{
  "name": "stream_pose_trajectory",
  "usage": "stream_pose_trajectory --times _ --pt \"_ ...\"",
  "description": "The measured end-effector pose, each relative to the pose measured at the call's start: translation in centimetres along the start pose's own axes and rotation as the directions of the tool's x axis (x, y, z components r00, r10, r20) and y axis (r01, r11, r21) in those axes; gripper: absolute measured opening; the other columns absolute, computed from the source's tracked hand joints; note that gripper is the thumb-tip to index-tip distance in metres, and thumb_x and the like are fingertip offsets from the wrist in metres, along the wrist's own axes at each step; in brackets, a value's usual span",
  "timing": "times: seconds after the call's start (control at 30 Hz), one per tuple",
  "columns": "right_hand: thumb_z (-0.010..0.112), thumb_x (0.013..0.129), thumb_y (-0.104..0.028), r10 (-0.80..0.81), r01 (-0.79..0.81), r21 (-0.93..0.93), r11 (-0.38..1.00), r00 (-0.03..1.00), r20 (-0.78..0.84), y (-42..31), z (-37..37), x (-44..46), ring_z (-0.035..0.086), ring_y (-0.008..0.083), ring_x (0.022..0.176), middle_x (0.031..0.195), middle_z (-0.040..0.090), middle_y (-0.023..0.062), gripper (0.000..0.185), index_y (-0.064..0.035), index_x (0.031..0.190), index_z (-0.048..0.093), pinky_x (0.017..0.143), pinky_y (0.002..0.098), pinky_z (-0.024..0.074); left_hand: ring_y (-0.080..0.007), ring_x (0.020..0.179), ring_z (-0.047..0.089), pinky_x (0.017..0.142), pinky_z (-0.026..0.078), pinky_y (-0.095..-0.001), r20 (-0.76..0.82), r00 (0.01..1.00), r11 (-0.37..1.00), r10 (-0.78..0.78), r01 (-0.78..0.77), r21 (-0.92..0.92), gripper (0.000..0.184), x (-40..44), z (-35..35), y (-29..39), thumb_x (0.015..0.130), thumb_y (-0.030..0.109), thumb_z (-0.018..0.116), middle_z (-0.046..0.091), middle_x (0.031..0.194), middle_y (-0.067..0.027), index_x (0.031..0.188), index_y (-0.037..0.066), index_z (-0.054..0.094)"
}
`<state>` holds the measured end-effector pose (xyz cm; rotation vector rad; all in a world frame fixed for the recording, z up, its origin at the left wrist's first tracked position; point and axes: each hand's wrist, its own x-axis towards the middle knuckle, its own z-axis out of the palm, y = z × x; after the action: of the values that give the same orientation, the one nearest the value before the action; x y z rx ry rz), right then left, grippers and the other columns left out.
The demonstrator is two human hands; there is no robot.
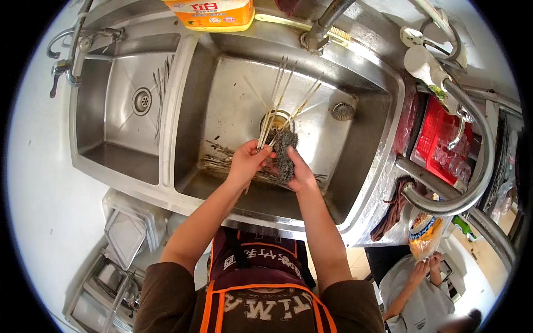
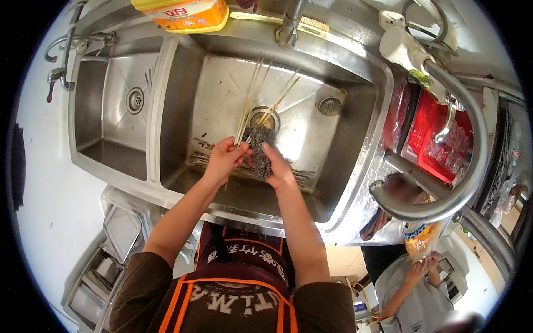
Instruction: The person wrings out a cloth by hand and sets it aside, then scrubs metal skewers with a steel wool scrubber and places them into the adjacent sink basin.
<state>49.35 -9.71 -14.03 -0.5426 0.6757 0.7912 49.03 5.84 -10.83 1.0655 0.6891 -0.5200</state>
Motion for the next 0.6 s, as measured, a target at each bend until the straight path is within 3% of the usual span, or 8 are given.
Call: stream_pose_trajectory --times 0.13,0.2,0.27,0.33,0.4,0.47,0.53,0.6 --pt "0.062 0.079 -0.012 -0.056 0.045 -0.123 0.991 0.995 -0.087 -0.4 2.2 -0.6 0.059 0.0203 0.084 0.096 0.058 0.0106 0.041 -0.0013 0.114 0.042 0.071 0.0330 0.0504 -0.0027 0.050 0.042 0.044 0.031 -0.0163 -0.023 0.999 0.999 0.027 -0.026 0.045 0.008 -0.3 -0.4 -0.6 0.085 0.011 0.055 0.058 0.068 -0.0020 0.082 0.003 0.055" --pt "0.067 0.074 -0.007 -0.116 0.080 -0.370 0.926 0.990 -0.078 -0.6 2.9 -0.5 0.059 0.0177 0.080 0.091 0.060 0.0091 0.041 0.0006 0.109 0.047 0.069 0.0309 0.0505 -0.0025 0.051 0.043 0.044 0.031 -0.0164 -0.002 0.999 0.995 0.052 -0.051 0.085 0.008 -0.5 -0.6 -0.9 0.084 0.011 0.056 0.057 0.066 -0.0008 0.082 0.003 0.055" --pt "0.071 0.070 -0.005 -0.105 0.058 -0.345 0.937 0.987 -0.119 -0.6 3.3 -0.6 0.060 0.0166 0.077 0.090 0.060 0.0095 0.040 0.0020 0.104 0.051 0.068 0.0286 0.0503 -0.0024 0.051 0.043 0.044 0.031 -0.0163 0.027 0.999 0.990 0.024 -0.028 0.142 0.010 -0.9 -0.7 -0.6 0.084 0.012 0.056 0.054 0.064 0.0003 0.082 0.003 0.055" --pt "0.070 0.070 -0.004 -0.261 0.193 -0.401 0.896 0.958 -0.123 -0.2 3.4 -0.6 0.060 0.0160 0.075 0.090 0.061 0.0097 0.036 0.0026 0.101 0.053 0.068 0.0269 0.0497 -0.0024 0.049 0.041 0.043 0.029 -0.0168 0.019 1.000 0.992 0.005 -0.007 0.130 0.009 -1.4 -0.6 -0.6 0.084 0.011 0.056 0.055 0.063 0.0000 0.081 0.003 0.055" --pt "0.071 0.070 -0.006 -0.298 0.217 -0.454 0.864 0.948 -0.114 -0.5 3.7 -0.8 0.060 0.0167 0.077 0.091 0.061 0.0104 0.037 0.0028 0.101 0.053 0.070 0.0279 0.0494 -0.0024 0.047 0.039 0.041 0.027 -0.0172 0.005 1.000 0.992 -0.019 0.019 0.122 0.008 -2.1 -0.7 -0.4 0.084 0.010 0.056 0.055 0.062 -0.0003 0.080 0.003 0.056" --pt "0.072 0.069 -0.008 -0.331 0.236 -0.505 0.830 0.938 -0.106 -1.7 4.2 -1.3 0.060 0.0174 0.079 0.092 0.062 0.0111 0.039 0.0030 0.101 0.054 0.071 0.0289 0.0491 -0.0027 0.047 0.037 0.041 0.026 -0.0171 0.052 0.998 0.999 -0.023 0.022 0.029 0.009 -3.0 -0.7 -0.1 0.085 0.012 0.055 0.057 0.063 -0.0013 0.081 0.004 0.054" --pt "0.073 0.068 -0.014 -0.459 0.238 -0.634 0.736 0.864 -0.208 -4.5 5.0 -1.0 0.059 0.0193 0.082 0.094 0.061 0.0122 0.043 0.0026 0.103 0.053 0.076 0.0321 0.0480 -0.0027 0.048 0.037 0.041 0.026 -0.0169 0.049 0.997 0.996 -0.057 0.053 0.074 0.009 -4.1 -0.9 0.7 0.085 0.013 0.055 0.058 0.065 -0.0019 0.082 0.005 0.054" --pt "0.074 0.068 -0.019 -0.654 0.293 -0.708 0.642 0.691 -0.307 -7.2 5.0 -0.2 0.059 0.0221 0.084 0.094 0.062 0.0129 0.046 0.0027 0.103 0.054 0.079 0.0355 0.0469 -0.0027 0.048 0.037 0.041 0.026 -0.0168 0.038 0.995 0.989 -0.094 0.089 0.121 0.009 -5.4 -1.7 1.0 0.085 0.014 0.055 0.059 0.066 -0.0026 0.083 0.005 0.054"
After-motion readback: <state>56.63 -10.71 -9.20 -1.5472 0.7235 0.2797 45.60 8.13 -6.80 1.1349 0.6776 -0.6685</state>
